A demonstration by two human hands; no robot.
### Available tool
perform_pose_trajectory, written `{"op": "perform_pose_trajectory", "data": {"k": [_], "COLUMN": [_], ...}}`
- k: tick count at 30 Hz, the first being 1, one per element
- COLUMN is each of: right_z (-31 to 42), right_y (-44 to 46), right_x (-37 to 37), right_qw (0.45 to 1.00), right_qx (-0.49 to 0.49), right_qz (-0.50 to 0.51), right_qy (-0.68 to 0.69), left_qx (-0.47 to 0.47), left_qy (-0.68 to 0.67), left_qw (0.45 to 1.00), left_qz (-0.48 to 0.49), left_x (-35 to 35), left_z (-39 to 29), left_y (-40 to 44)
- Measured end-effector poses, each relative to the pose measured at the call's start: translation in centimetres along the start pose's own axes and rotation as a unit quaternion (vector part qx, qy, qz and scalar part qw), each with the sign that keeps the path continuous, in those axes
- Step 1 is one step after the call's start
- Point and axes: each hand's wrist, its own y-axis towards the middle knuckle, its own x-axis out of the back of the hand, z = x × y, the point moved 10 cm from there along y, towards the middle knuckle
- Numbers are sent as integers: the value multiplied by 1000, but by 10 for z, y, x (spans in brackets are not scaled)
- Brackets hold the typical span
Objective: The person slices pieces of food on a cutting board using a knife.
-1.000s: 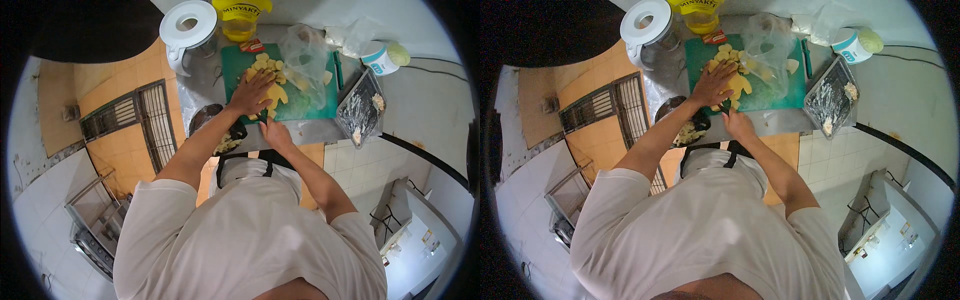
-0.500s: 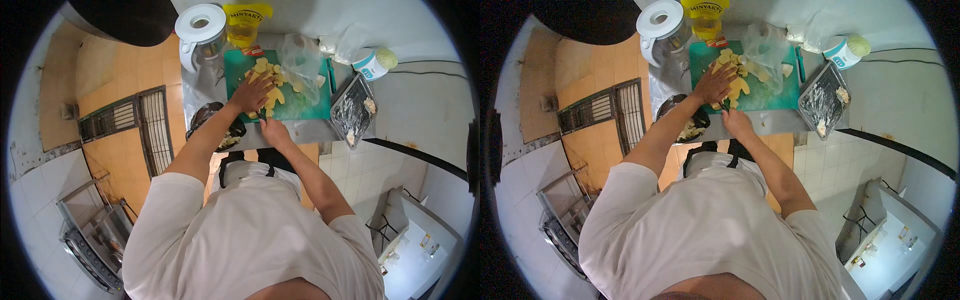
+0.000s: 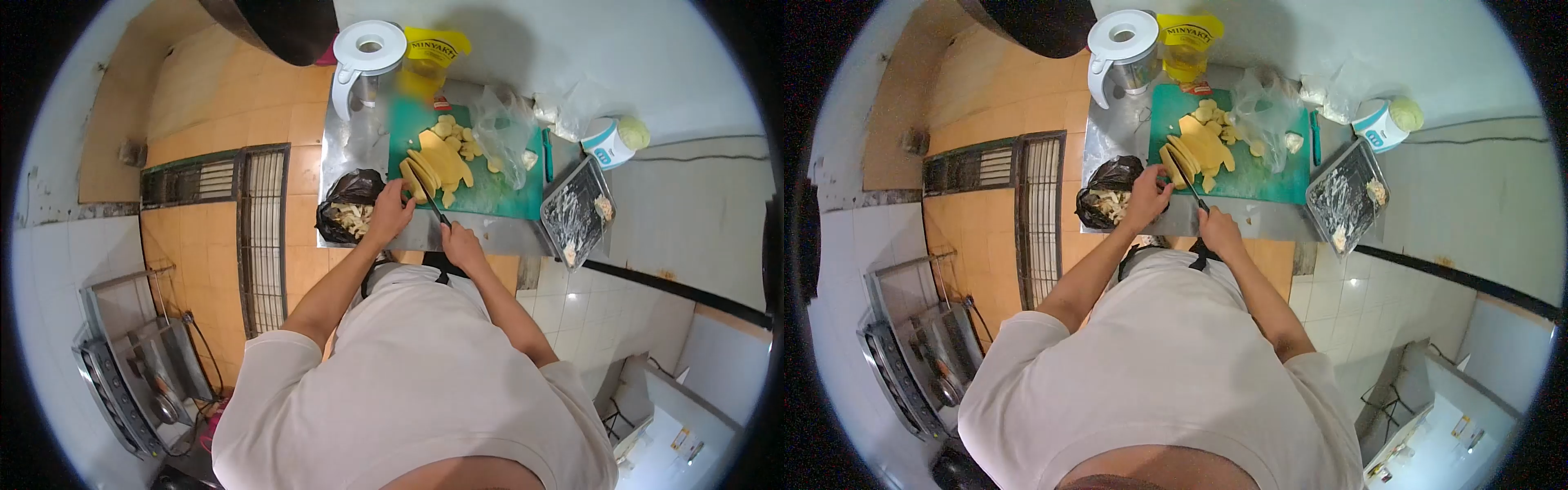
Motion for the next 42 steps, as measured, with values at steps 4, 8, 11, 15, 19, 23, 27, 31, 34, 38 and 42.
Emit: {"op": "perform_pose_trajectory", "data": {"k": [4, 8, 11, 15, 19, 23, 27, 31, 34, 38, 42], "right_z": [0, 16, 30, 15, -4, -14, -16, -20, -21, 3, 23], "right_y": [-1, 16, 31, 47, 31, 30, 34, 37, 43, 30, 24], "right_x": [4, 16, 22, 0, 7, 19, 33, 35, 31, 57, 66], "right_qw": [999, 995, 992, 989, 991, 993, 995, 995, 990, 980, 971], "right_qx": [45, 96, 124, 142, 125, 114, 98, 101, 142, 192, 222], "right_qz": [9, -8, 10, 26, 41, 36, 19, 4, -10, -18, -32], "right_qy": [-16, 2, -14, 2, -14, -21, -21, -13, 0, 47, 86], "left_qx": [0, 29, 71, 68, 107, 105, 107, 126, 105, 140, 138], "left_qy": [15, 19, 45, 35, 45, 43, 56, 22, 27, 54, 117], "left_qw": [999, 996, 993, 993, 990, 990, 990, 989, 990, 987, 983], "left_qz": [-41, -83, -79, -87, -86, -85, -79, -73, -92, -61, -37], "left_x": [-3, -4, -7, -14, -15, -15, -15, -20, -20, -22, -30], "left_z": [8, 13, 16, 35, 39, 39, 40, 47, 43, 40, 44], "left_y": [1, 5, 6, 8, 5, 4, 4, 6, 11, 10, 14]}}
